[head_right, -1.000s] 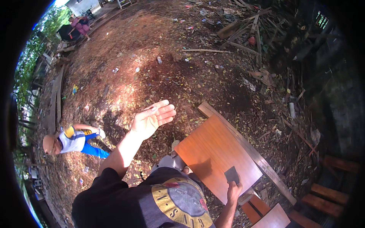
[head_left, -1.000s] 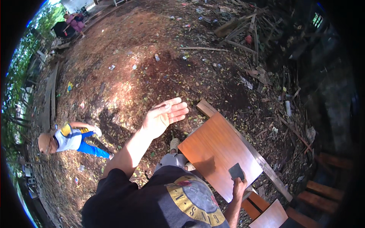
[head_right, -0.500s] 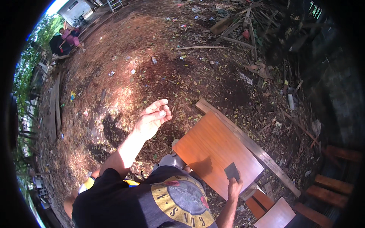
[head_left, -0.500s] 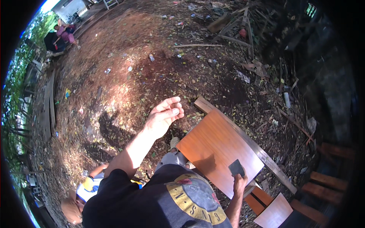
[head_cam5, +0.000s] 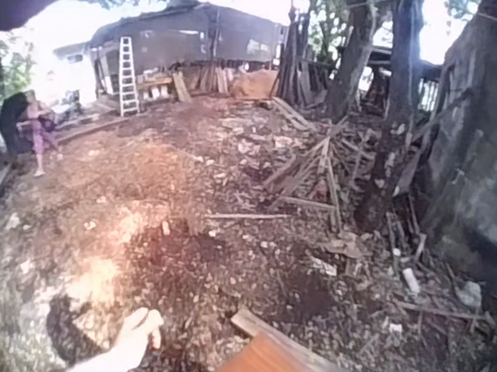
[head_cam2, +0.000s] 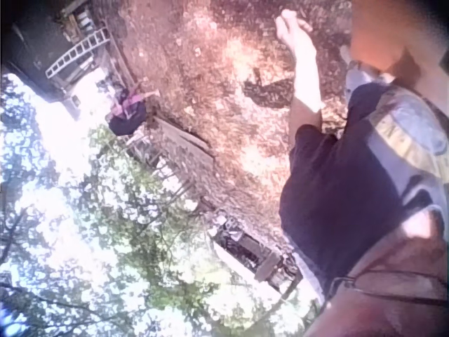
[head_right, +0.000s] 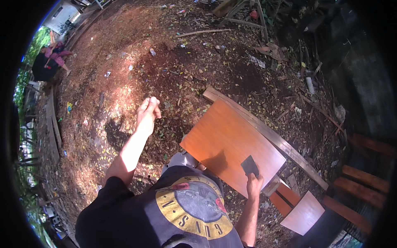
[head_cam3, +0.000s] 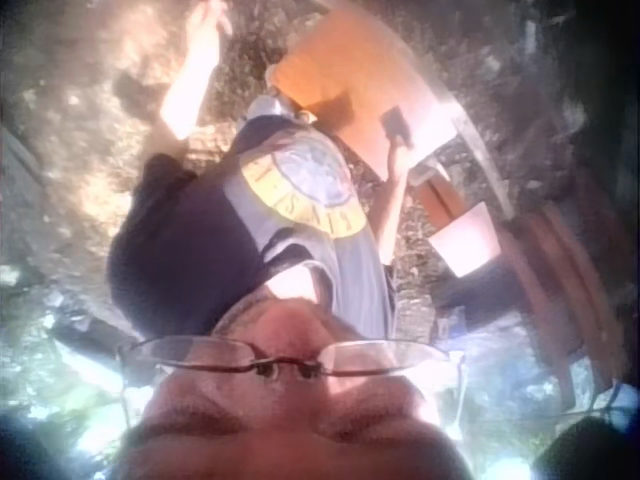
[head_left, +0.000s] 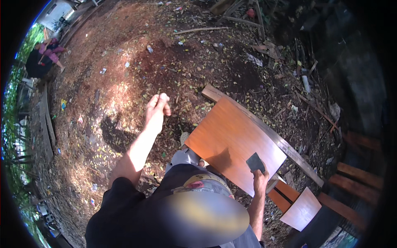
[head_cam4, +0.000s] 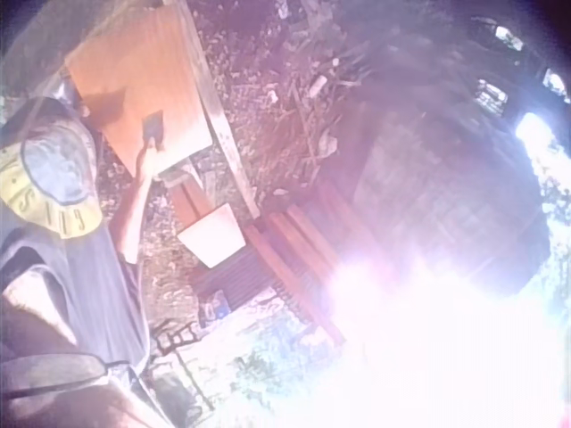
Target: The person unfolds a sanding sheet and sands a flat wooden board placed on a makeshift stand outdoors. They repeatedly rub the sandpaper across the board's surface, flip the board, and continue sanding the opposite side.
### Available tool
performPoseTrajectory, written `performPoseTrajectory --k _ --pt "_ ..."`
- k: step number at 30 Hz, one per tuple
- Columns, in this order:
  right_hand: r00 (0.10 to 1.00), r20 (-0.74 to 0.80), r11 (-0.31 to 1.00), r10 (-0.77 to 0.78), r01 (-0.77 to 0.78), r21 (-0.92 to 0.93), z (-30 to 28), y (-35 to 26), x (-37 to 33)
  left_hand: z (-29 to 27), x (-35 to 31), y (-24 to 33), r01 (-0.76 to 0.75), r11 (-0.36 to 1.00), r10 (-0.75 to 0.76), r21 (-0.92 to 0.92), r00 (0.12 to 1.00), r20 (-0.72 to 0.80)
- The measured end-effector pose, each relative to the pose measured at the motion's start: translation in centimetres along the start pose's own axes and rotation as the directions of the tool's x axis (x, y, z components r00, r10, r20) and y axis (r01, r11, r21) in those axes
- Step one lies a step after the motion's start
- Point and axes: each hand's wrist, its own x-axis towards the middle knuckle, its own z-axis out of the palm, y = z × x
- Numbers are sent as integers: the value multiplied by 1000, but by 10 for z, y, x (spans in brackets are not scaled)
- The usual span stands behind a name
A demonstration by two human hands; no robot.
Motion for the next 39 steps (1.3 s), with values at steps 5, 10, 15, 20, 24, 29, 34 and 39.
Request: performPoseTrajectory --k 5,10,15,20,24,29,34,39 --pt "990 44 991 132 -133 13 -8 -8 -6 -47 11 -89 112 946 -66 303 985 -159" --pt "996 14 995 90 -90 41 -13 6 -11 -44 -22 -149 149 728 -214 669 977 15" --pt "987 22 988 157 -157 -1 -12 -4 -12 1 -50 -158 212 379 -570 901 820 47" --pt "996 21 996 89 -89 -5 -16 -3 -12 46 -44 -156 103 340 -575 935 809 121" --pt "988 -5 987 157 -157 41 -13 -2 -16 67 -24 -153 82 426 -532 901 828 176" --pt "987 -42 986 157 -155 59 -15 3 -26 94 8 -152 21 484 -532 875 801 275" --pt "985 -78 988 154 -151 42 -16 12 -37 131 44 -154 62 415 -563 908 801 203" --pt "974 -42 973 224 -221 66 -16 13 -41 166 84 -167 52 469 -503 882 836 219"
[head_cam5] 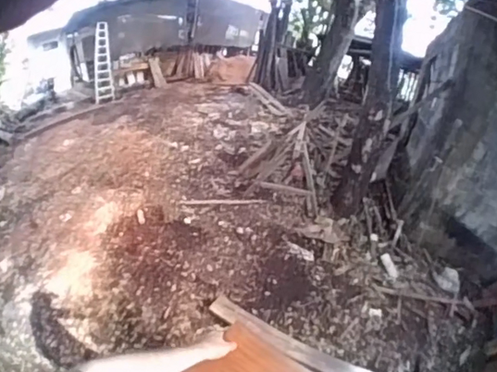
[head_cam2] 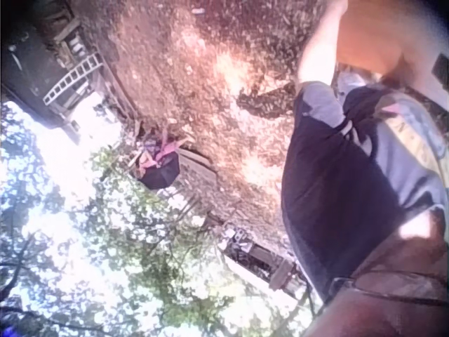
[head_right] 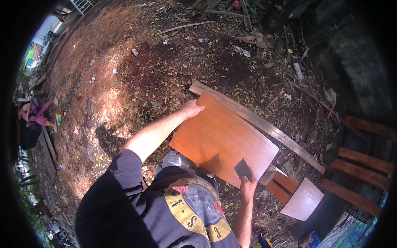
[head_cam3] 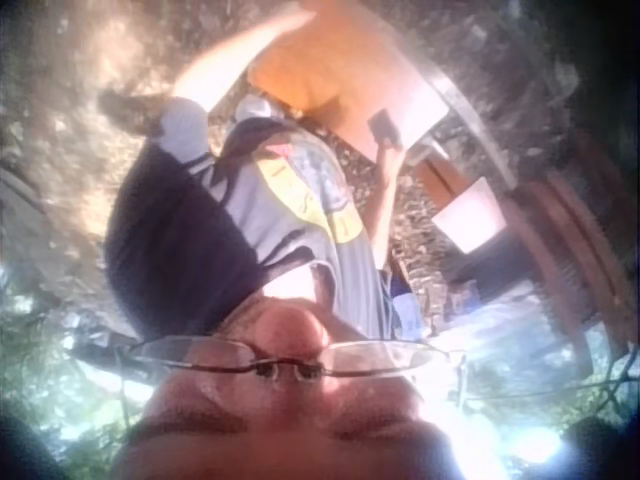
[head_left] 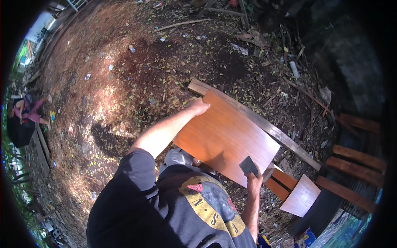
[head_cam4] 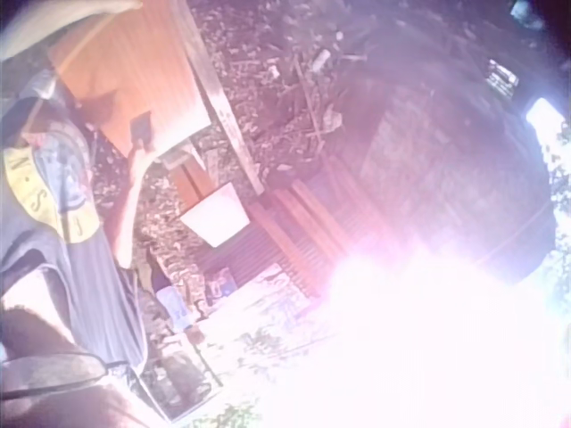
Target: The person unfolds a sanding sheet and sands a flat wooden board placed on a makeshift stand outdoors. They repeatedly rub the sandpaper across the board's surface, flip the board, and continue sanding the opposite side.
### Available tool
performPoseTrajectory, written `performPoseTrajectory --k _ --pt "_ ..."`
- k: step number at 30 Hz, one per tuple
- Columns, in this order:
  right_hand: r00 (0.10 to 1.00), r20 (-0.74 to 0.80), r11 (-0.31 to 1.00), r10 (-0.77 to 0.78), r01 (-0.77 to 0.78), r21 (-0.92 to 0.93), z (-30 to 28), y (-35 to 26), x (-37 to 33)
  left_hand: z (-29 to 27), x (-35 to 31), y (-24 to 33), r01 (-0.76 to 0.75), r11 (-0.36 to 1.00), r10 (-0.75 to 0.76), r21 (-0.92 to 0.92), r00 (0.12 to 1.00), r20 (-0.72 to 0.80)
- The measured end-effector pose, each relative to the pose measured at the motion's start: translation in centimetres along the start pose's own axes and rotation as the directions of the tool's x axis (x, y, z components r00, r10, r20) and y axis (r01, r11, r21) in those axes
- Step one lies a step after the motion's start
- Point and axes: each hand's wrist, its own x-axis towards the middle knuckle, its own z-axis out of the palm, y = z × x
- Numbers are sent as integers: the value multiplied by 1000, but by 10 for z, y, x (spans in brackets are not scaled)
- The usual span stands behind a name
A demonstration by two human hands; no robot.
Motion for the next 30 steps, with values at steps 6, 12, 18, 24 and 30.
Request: performPoseTrajectory --k 6,12,18,24,30 --pt "994 58 991 94 -87 -106 26 -22 10 -12 28 30 -94 994 87 -60 990 -108" --pt "963 267 919 -38 138 -369 74 -99 46 -51 19 -15 -275 889 174 -367 943 -284" --pt "697 588 509 -410 710 -487 136 -186 139 -35 -34 -217 -6 865 -89 -502 982 -167" --pt "359 817 36 -450 922 -385 229 -253 233 15 -143 -415 416 837 -484 -357 865 -128" --pt "364 929 -390 62 866 -313 289 -243 288 77 -258 -547 578 814 -573 -61 816 80"
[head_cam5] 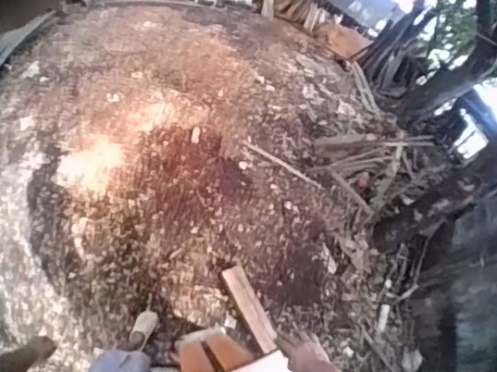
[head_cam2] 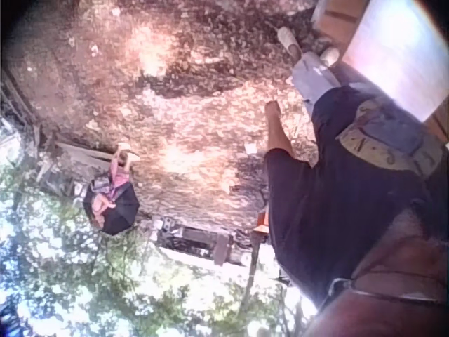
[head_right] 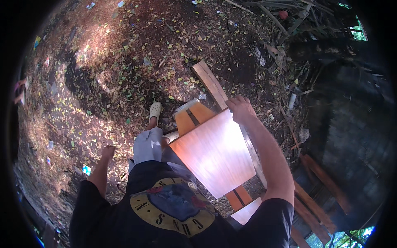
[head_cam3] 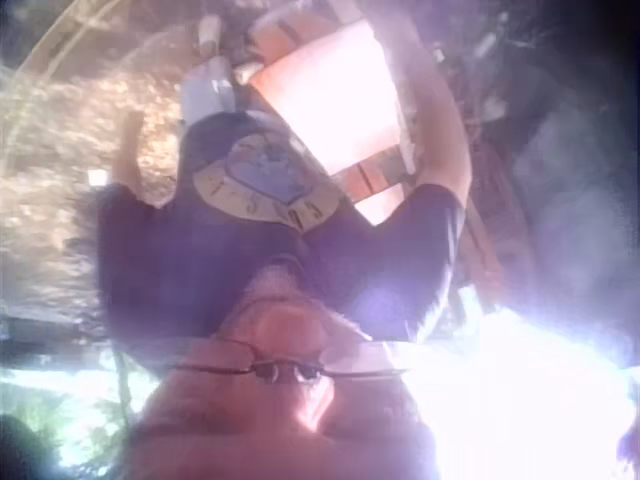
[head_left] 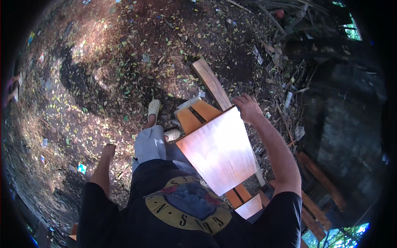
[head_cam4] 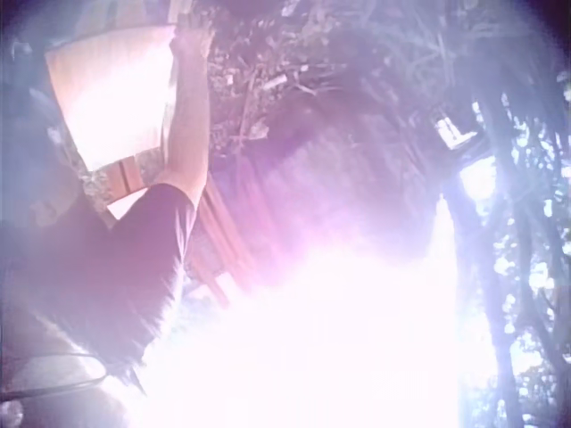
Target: The person unfolds a sanding sheet and sands a flat wooden board placed on a makeshift stand outdoors. They repeatedly rub the sandpaper across the board's surface, flip the board, and continue sanding the opposite side.
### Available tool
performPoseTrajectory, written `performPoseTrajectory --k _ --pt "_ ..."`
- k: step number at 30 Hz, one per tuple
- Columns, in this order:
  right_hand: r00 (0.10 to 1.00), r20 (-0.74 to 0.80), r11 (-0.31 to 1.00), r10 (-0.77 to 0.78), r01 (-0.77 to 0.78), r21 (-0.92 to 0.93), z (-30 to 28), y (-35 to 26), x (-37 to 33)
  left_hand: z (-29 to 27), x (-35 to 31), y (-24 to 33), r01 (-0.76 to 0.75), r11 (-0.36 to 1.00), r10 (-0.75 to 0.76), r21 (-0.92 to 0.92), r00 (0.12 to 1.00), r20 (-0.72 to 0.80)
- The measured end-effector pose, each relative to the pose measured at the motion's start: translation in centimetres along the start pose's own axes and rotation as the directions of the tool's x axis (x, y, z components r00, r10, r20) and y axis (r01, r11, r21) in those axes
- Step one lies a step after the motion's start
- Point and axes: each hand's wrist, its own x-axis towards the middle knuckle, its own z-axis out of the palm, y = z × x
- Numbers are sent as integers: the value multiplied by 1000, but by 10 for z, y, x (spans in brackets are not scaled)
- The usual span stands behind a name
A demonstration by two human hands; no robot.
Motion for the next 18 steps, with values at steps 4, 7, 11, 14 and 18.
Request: performPoseTrajectory --k 4,7,11,14,18 --pt "988 143 996 -66 75 -56 -7 -11 17 24 -21 -42 279 898 -300 -339 954 -10" --pt "962 254 985 -96 128 -113 -9 -22 22 29 -27 -44 333 862 -327 -383 941 81" --pt "965 213 985 -151 165 -51 3 -40 7 24 -28 9 238 869 -247 -433 968 36" --pt "936 257 969 -242 247 15 6 -90 9 20 -22 24 180 848 -190 -499 981 31" --pt "893 256 929 -369 351 115 13 -171 2 19 -19 35 110 782 -146 -614 989 -9"
